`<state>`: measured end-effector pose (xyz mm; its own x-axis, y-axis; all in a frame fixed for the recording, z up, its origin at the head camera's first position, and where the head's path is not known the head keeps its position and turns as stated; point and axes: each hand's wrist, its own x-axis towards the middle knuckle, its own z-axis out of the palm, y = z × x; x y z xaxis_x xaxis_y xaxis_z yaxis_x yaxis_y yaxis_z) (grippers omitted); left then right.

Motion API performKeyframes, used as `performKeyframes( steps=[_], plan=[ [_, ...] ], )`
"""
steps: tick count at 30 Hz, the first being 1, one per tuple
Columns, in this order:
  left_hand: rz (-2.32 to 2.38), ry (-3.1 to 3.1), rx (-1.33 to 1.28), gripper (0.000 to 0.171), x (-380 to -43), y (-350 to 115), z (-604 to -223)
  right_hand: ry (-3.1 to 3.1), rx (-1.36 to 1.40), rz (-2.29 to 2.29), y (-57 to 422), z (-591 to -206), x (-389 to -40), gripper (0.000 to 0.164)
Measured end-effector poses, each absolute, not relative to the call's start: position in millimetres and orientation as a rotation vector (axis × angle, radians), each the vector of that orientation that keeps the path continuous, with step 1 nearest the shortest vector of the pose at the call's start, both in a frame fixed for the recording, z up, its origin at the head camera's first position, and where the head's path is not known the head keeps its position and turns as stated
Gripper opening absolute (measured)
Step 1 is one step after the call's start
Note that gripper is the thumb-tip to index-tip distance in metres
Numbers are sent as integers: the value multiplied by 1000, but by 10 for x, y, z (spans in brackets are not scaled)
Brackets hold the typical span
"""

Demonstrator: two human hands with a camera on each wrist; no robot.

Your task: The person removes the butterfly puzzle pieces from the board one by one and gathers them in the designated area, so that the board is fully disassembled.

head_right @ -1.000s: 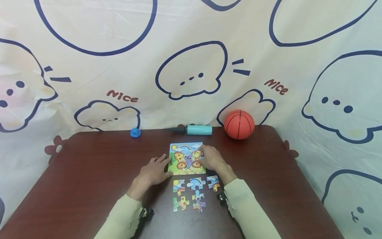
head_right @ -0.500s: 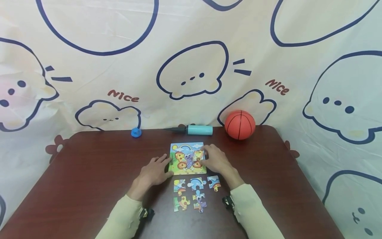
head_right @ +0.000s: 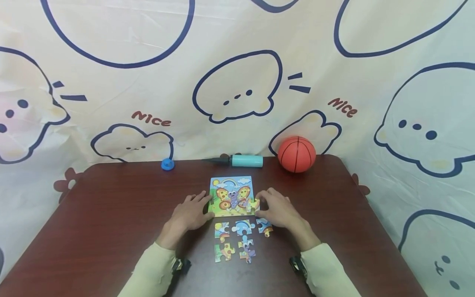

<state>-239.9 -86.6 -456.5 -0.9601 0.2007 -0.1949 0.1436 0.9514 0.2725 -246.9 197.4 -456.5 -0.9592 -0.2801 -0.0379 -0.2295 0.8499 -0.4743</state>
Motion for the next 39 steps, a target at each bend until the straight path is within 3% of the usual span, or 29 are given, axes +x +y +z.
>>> performKeyframes(
  steps=[21, 39],
  plan=[
    [386, 2880, 260, 64, -2403, -912, -4569, 2823, -569, -565, 2239, -4571, -1949, 39],
    [420, 2892, 226, 65, -2413, -875, -4561, 2766, -630, -521, 2388, -4591, -1742, 40]
  ],
)
